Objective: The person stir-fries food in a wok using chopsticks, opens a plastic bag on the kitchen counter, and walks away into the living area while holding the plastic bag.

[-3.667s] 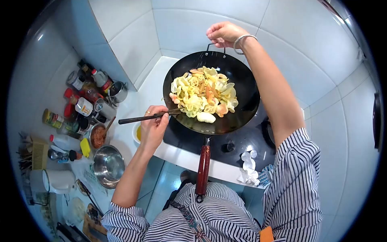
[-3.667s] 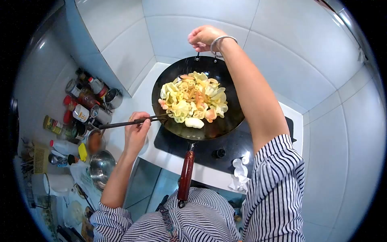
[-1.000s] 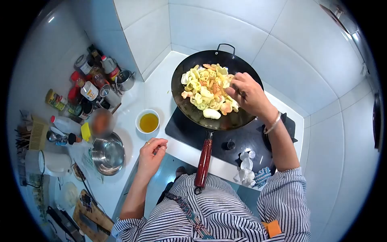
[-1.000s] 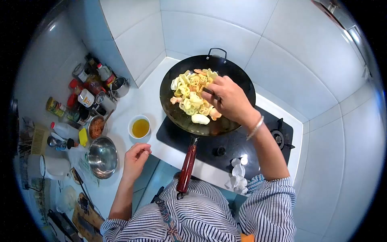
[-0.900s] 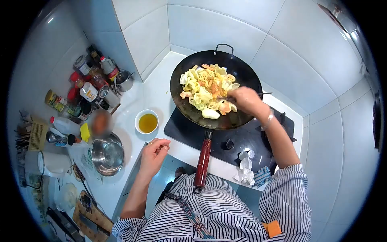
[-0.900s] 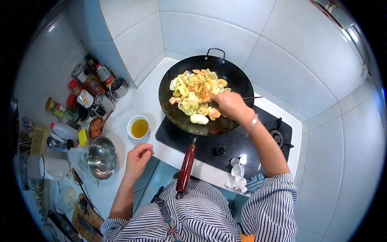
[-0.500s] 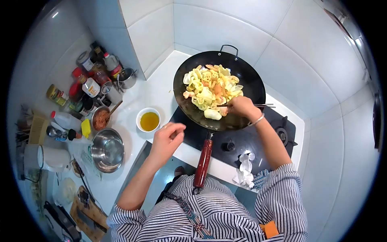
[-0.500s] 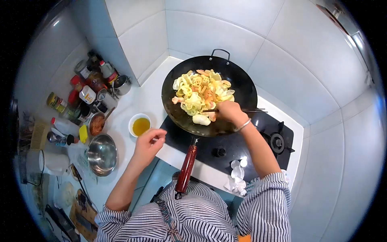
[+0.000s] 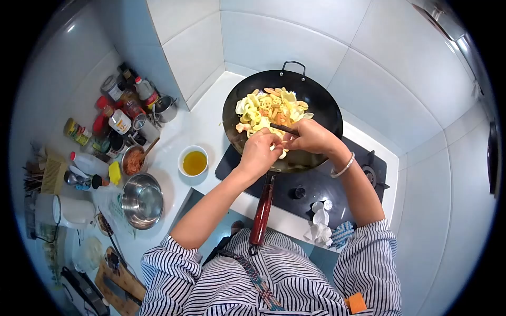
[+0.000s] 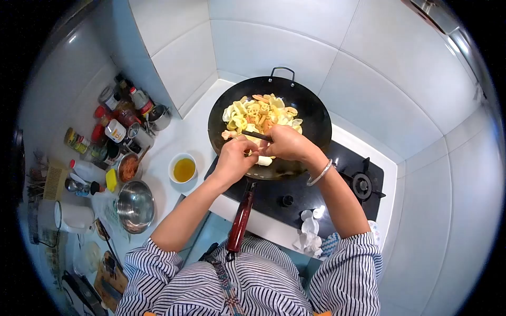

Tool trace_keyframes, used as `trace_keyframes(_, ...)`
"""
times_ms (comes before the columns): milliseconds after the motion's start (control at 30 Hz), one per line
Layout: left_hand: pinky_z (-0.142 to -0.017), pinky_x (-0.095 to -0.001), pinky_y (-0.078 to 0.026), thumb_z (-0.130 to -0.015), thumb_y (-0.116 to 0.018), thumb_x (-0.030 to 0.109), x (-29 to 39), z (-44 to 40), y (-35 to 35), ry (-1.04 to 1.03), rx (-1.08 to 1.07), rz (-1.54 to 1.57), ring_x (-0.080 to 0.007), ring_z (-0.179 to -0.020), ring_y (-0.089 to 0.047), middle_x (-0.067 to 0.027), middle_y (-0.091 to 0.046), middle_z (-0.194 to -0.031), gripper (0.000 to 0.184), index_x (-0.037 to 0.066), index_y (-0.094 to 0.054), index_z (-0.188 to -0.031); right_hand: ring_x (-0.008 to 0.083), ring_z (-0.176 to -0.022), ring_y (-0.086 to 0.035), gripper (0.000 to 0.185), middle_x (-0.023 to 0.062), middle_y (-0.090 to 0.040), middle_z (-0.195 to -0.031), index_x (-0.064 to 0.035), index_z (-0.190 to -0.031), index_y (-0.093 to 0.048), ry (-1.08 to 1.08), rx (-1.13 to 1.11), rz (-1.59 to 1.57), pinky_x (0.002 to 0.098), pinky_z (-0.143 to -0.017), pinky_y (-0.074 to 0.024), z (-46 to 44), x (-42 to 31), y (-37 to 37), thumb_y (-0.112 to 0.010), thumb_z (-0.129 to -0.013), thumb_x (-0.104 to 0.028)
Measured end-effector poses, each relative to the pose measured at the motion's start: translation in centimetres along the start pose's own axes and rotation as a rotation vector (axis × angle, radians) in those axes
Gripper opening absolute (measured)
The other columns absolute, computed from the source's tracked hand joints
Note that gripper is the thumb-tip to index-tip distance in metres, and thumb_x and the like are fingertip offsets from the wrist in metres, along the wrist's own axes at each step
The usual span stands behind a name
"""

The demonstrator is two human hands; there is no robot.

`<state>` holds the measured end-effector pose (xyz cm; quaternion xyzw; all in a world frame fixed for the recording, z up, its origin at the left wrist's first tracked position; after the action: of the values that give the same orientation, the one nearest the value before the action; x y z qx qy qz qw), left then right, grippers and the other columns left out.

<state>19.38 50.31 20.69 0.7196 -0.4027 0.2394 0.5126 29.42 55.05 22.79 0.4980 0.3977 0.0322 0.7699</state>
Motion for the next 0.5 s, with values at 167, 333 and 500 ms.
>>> trace_keyframes(167,-0.063,-0.0352,-0.043,-0.066,-0.061,0.008,0.0,-0.5,0.1,0.045,0.007,0.048,-0.027,-0.068,-0.054,-0.0129,-0.054,-0.068,0.009,0.0,-0.059,-0.068,0.0269,-0.063,-0.054,0.023,0.0154,-0.056,-0.068,0.0013,-0.074,-0.058,0.139,0.116,0.14,0.0334,-0.059,-0.0418,0.2,0.0,0.4,-0.066,-0.064,-0.017)
trace_keyframes(333,-0.062,-0.0356,-0.043,-0.065,-0.06,0.007,0.0,-1.0,-0.3,-0.033,0.044,0.018,-0.0279,-0.067,-0.054,-0.0133,-0.054,-0.068,0.009,-0.001,-0.058,-0.066,0.0353,-0.066,-0.055,0.027,0.0227,-0.054,-0.066,0.0038,-0.072,-0.058,0.207,0.222,0.124,0.0383,-0.058,-0.0431,0.6,-0.5,0.9,-0.065,-0.065,-0.021)
trace_keyframes(500,-0.06,-0.0364,-0.043,-0.064,-0.061,0.007,0.4,-1.3,-0.3,-0.053,0.128,0.004,-0.0292,-0.065,-0.054,-0.0142,-0.054,-0.066,0.01,-0.002,-0.056,-0.064,0.0358,-0.069,-0.055,0.02,0.0227,-0.055,-0.07,0.0035,-0.071,-0.058,0.135,0.325,0.113,0.0399,-0.06,-0.0436,0.5,-0.3,1.3,-0.061,-0.065,-0.016)
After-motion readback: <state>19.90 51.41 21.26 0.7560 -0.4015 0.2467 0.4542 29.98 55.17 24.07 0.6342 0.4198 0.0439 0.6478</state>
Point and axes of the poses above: each hand's wrist, its own z-axis away from the middle knuckle, its own y-axis out of the back of the hand, x = y × z, the point moved 7 cm from there along -z, towards the middle knuckle
